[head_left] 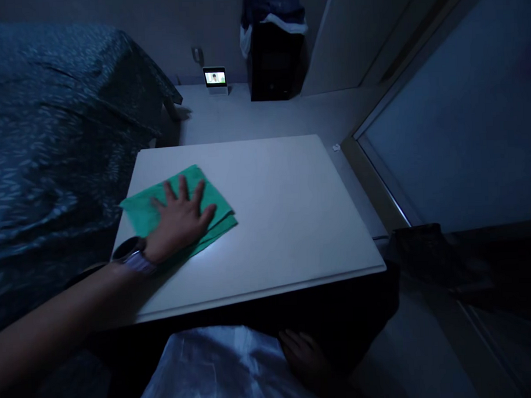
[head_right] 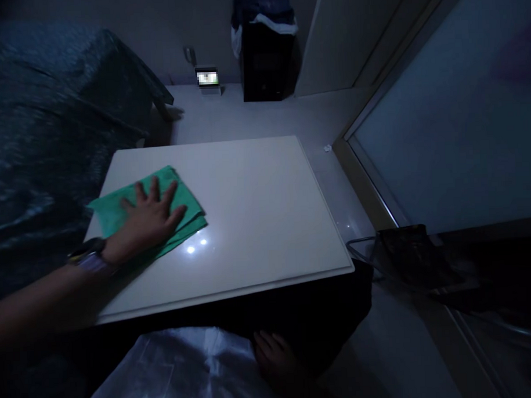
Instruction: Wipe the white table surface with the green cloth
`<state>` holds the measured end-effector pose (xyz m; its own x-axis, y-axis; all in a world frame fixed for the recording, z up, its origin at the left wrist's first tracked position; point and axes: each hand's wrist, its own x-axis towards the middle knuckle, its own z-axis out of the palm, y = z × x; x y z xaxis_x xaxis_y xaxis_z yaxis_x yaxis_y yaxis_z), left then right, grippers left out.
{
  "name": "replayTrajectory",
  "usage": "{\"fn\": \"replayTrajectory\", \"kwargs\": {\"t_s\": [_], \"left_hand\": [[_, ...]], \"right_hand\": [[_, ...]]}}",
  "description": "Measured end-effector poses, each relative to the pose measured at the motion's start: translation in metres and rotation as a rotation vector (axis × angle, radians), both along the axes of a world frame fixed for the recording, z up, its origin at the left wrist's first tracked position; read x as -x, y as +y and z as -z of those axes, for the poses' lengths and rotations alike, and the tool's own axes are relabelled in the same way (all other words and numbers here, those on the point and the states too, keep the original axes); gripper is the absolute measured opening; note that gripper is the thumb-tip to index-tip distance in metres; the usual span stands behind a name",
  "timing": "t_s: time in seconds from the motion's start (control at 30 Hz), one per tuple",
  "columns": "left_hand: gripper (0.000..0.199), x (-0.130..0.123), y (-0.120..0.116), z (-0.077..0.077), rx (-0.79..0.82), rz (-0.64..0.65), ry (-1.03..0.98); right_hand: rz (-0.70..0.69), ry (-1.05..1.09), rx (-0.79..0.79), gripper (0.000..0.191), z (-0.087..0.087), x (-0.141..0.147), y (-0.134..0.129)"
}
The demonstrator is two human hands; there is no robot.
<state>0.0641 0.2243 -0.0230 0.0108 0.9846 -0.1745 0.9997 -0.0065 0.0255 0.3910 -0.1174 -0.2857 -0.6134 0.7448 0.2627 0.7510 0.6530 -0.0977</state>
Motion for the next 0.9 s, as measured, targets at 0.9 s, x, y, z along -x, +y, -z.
{"fn": "replayTrajectory", "kwargs": {"t_s": [0.9], "left_hand": [[0.075,-0.069,-0.011,0.007,-0.023,0.606,-0.132]], "right_hand": [[0.006,0.003,0.031,0.031,-0.010,-0.004,0.001]]}}
